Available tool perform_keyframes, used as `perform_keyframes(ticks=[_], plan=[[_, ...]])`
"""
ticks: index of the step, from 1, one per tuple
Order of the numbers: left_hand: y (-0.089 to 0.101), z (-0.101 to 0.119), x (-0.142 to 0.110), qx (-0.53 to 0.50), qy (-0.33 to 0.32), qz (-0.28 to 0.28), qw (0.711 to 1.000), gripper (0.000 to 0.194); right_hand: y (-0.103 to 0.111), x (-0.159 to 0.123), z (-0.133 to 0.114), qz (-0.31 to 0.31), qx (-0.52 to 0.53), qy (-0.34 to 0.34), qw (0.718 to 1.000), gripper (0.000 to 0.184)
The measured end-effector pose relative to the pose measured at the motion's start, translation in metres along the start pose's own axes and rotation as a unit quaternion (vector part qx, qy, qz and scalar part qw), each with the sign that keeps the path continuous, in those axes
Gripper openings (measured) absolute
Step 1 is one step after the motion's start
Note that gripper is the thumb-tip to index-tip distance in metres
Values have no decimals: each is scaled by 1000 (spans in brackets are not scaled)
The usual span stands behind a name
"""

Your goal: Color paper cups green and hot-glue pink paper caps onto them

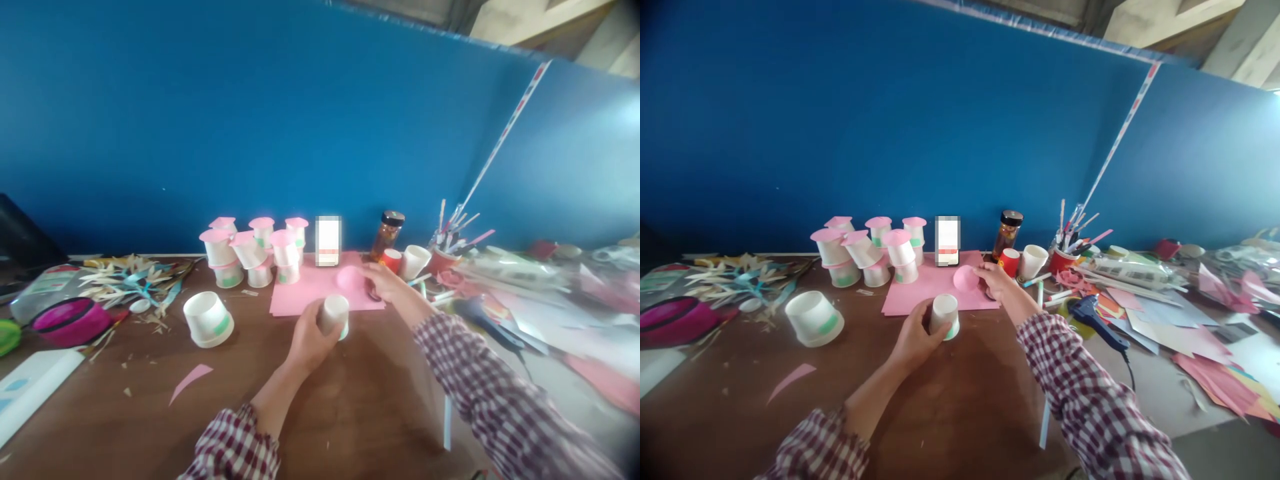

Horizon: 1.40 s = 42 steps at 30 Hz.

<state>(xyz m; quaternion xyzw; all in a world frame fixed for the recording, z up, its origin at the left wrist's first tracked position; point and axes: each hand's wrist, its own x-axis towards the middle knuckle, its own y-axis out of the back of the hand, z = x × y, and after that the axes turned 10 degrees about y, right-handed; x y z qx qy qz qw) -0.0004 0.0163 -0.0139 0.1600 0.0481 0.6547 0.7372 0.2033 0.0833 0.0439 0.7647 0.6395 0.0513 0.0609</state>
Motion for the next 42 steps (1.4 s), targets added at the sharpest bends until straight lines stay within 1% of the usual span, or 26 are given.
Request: perform_keyframes(ticks=[4, 8, 14, 18, 22, 27, 33, 38, 40, 42], plan=[[-1, -3, 1, 14, -12, 6, 1000, 48, 4, -13, -6, 22, 80, -2, 997, 15], [-1, -5, 1, 20, -15, 2, 1000, 49, 0, -15, -4, 51, 121, -13, 991, 11], [-1, -4, 0, 19, -11, 3, 1000, 50, -1, 2, 10, 78, 123, -25, 989, 14], [-1, -3, 1, 20, -19, 5, 1000, 49, 8, 8, 16, 76, 117, -32, 990, 14], [-2, -2, 1, 25, -16, 8, 1000, 49, 16, 6, 19, 63, 124, -22, 990, 16], [-1, 0, 0, 15, -8, -4, 1000, 49, 19, -4, 12, 29, 159, 8, 987, 26], [-1, -2, -1, 0, -14, -13, 1000, 46, 10, -36, -8, -32, 183, 30, 982, 27], [-1, 0, -1, -5, -4, -16, 1000, 49, -3, -57, -11, -142, 195, 29, 970, 27], [-1, 1, -1, -6, -1, -15, 1000, 49, -6, -59, -9, -155, 183, 18, 971, 29], [-1, 1, -1, -11, -1, -16, 1000, 50, -8, -59, -6, -149, 173, 8, 974, 31]])
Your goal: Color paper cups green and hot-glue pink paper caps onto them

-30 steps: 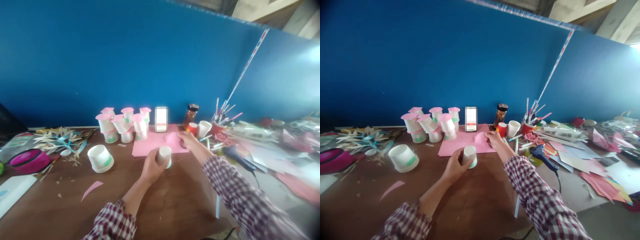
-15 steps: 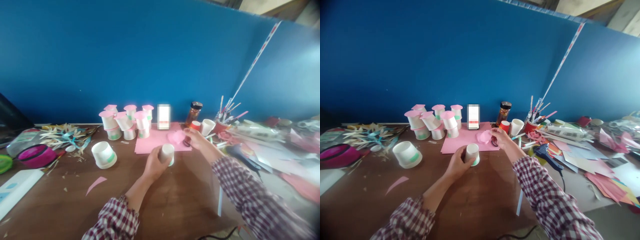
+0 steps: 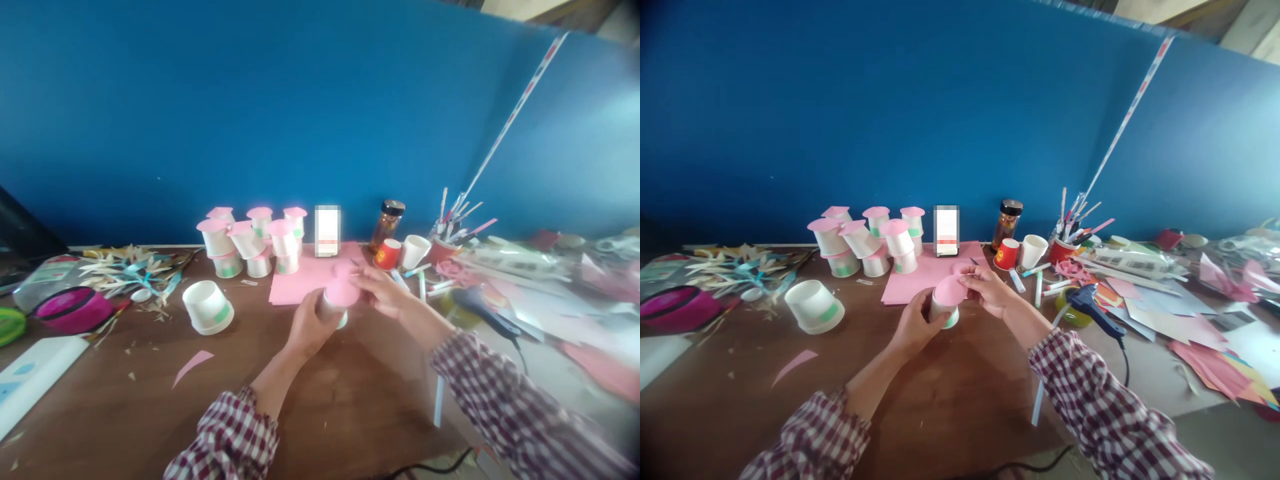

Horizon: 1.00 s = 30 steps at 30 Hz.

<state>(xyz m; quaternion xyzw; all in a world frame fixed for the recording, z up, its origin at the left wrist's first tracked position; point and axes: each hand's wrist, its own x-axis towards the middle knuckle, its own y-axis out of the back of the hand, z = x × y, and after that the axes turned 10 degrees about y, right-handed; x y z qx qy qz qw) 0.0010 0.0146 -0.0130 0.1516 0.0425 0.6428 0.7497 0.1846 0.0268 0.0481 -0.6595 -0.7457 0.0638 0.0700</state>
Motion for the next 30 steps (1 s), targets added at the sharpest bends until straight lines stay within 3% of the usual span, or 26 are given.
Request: perform_keyframes(ticks=[7, 17, 30], plan=[[1, 1, -2, 4, 34, 10, 999, 71, -4, -1, 9, 26, -27, -16, 999, 33], [3, 9, -3, 18, -15, 8, 1000, 74, -9, -5, 10, 41, -70, -5, 997, 35], [3, 5, -3, 30, -17, 6, 999, 77, -11, -6, 9, 46, -100, 8, 994, 36]])
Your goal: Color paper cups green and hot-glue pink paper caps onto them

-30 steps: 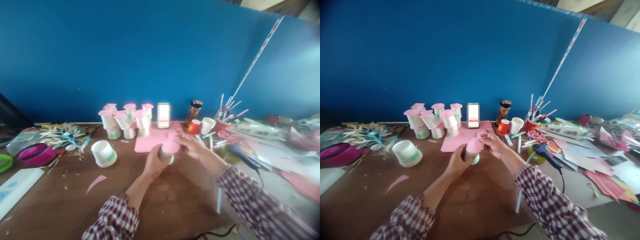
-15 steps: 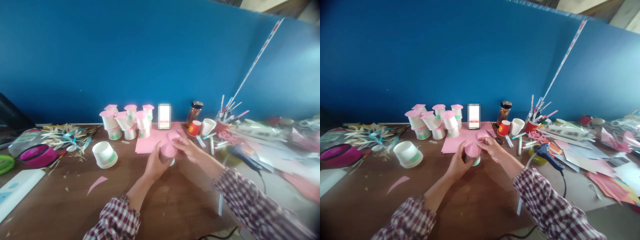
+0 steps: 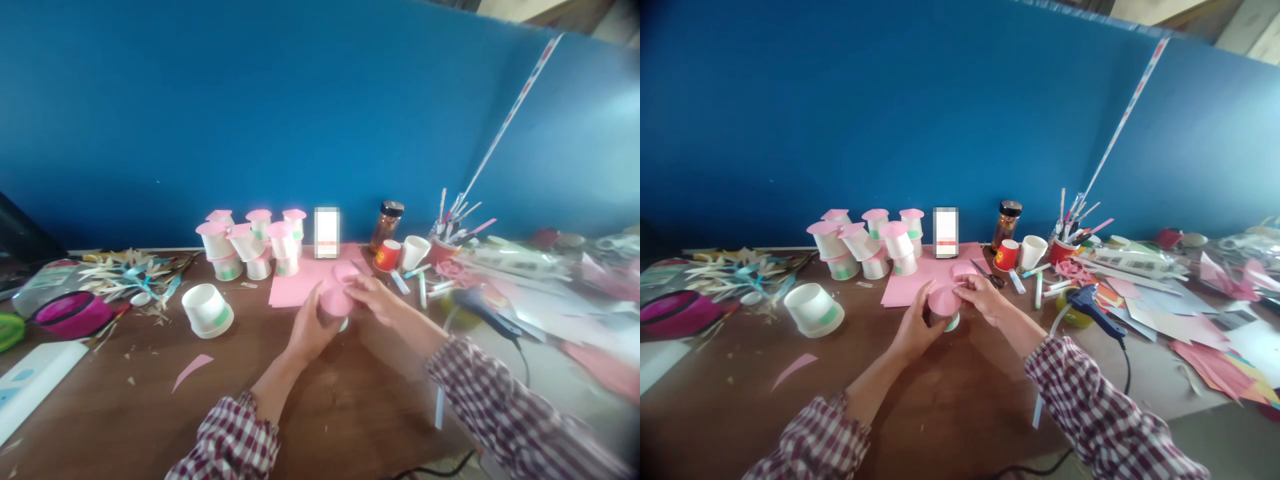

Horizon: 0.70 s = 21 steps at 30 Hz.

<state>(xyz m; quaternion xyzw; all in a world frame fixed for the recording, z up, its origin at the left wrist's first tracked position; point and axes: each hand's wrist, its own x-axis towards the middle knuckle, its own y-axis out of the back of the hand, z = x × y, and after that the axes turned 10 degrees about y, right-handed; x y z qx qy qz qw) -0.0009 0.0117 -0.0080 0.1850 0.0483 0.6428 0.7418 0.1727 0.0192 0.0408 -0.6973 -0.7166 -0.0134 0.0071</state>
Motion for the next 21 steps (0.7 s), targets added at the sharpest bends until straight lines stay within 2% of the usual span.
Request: perform_keyframes(ticks=[15, 18, 21], plan=[[-2, -4, -1, 68, 11, -5, 998, 77, 2, 5, 10, -17, -15, 24, 999, 35], [-3, -7, -1, 75, -24, 12, 997, 83, 2, 5, 10, -5, -23, 27, 999, 35], [-4, -10, 0, 102, -91, 27, 990, 80, 1, 6, 10, -1, -26, 29, 999, 37]])
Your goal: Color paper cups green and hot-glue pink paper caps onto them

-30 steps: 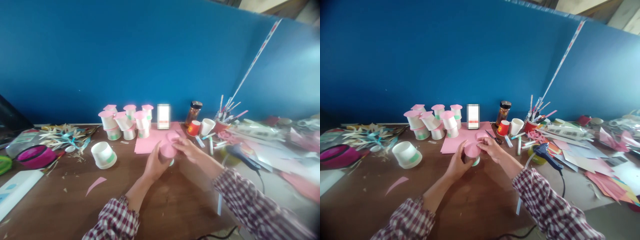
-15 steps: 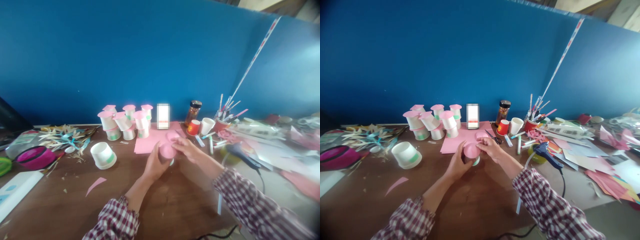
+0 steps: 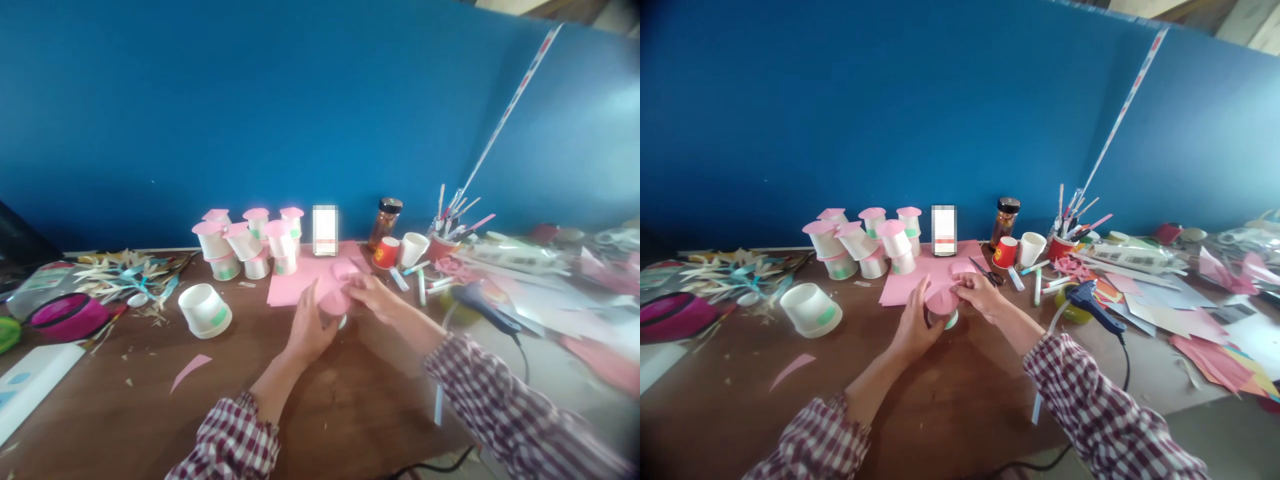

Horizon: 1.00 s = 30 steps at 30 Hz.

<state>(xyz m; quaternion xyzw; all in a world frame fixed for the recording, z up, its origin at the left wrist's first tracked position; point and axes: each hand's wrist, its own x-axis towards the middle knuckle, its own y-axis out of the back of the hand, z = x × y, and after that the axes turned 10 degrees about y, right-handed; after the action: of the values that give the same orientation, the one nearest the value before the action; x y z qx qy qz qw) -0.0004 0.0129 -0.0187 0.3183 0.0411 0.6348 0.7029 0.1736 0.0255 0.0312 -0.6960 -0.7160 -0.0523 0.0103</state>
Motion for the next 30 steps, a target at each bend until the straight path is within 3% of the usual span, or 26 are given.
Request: perform_keyframes(ticks=[10, 16, 30], plan=[[2, 3, -2, 138, -166, 21, 976, 44, 0, 0, -4, -21, -20, -10, 1000, 45], [1, 2, -1, 141, -173, 19, 975, 35, 0, 2, 0, -22, -37, -2, 999, 45], [0, -1, -2, 141, -160, 22, 977, 35, -4, 2, -3, -22, -45, -7, 999, 38]])
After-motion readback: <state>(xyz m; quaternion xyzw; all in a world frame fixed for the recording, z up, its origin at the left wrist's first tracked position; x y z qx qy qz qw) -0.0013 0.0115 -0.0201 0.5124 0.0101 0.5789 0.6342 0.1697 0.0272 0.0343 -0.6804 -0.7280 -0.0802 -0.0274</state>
